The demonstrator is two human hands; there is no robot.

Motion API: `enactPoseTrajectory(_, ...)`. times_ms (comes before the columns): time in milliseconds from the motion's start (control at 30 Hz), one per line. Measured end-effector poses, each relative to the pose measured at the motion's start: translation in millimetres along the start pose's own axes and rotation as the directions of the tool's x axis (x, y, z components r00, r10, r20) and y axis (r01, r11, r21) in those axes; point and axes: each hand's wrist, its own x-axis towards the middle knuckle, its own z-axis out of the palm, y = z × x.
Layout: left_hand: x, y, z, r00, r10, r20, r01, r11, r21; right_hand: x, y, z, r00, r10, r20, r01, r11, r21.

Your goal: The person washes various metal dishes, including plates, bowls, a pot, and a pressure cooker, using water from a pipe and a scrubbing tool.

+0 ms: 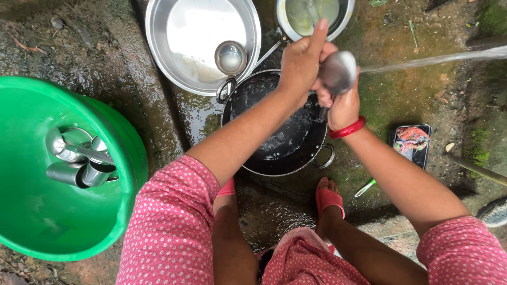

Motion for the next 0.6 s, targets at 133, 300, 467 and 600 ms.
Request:
enactPoseTrajectory(133, -25, -11, -1, 0.962, 0.183, 0.202, -0.219, 0.960, 0.173, 12, 3, -4, 0.993, -0.051, -0.108, 0.050, 0.999, -0.019)
enactPoseTrajectory(300, -28, -24, 11, 0.706, 0.621, 0.340, -0.707, 0.584, 0.400, 21, 1, -4, 0.990, -0.129, -0.064, 0.129, 0.992, -0.014)
enactPoseTrajectory(467, -9, -11, 11, 0.856, 0.455, 0.244, -0.516, 0.770, 0.376, 8, 14, 1, 0.963, -0.266, -0.048, 0.238, 0.918, -0.317)
enactPoseTrajectory(600, 35, -1, -11, 0.916, 0.400, 0.035, -0.372, 0.813, 0.448, 7, 9, -4, 0.995, -0.103, 0.020, 0.102, 0.910, -0.401)
